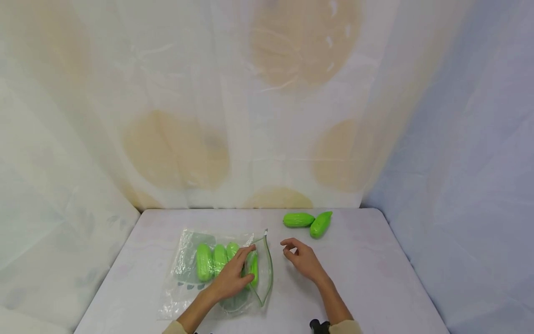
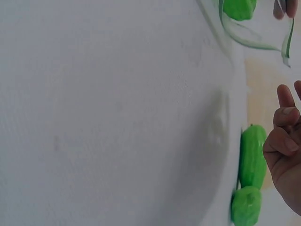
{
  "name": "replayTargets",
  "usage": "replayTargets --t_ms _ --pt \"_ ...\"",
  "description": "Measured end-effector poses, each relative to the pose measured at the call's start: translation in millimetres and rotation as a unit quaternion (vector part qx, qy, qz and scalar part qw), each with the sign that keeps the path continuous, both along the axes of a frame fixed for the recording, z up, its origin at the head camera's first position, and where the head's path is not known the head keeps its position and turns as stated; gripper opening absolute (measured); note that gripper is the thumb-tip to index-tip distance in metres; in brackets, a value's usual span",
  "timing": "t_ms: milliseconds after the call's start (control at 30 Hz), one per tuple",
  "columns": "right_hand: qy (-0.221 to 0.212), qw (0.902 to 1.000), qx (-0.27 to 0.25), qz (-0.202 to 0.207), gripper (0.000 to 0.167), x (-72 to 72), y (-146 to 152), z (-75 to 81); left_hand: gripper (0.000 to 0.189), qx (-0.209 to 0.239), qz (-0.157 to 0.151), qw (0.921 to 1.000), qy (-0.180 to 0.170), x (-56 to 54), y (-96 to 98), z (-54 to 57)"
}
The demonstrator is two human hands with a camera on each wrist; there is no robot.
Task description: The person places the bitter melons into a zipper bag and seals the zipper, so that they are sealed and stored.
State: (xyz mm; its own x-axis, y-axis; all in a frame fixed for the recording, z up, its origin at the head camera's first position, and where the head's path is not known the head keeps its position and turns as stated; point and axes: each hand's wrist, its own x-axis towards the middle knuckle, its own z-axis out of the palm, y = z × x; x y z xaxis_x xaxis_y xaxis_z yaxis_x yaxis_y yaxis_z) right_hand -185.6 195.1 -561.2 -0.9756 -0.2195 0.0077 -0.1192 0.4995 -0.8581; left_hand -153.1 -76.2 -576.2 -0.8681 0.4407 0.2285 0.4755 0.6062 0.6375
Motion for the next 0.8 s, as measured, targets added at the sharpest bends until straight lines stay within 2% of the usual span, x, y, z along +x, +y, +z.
replayTargets --t_ms 333,667,800 --pt "0.013 0.9991 -0.003 -0.039 0.027 -11.4 20.9 -6.7 0.081 -0.003 0.001 1.0 -0.005 0.6 0.4 0.1" --pt "0.03 0.9972 0.004 -0.068 0.028 -24.5 42.1 -0.8 0.081 0.003 -0.001 1.0 -0.001 2.2 -0.3 3.3" --pt "0.033 0.9961 0.007 -0.081 0.035 -30.0 52.5 1.6 0.081 0.005 -0.001 1.0 -0.002 1.9 -0.6 2.6"
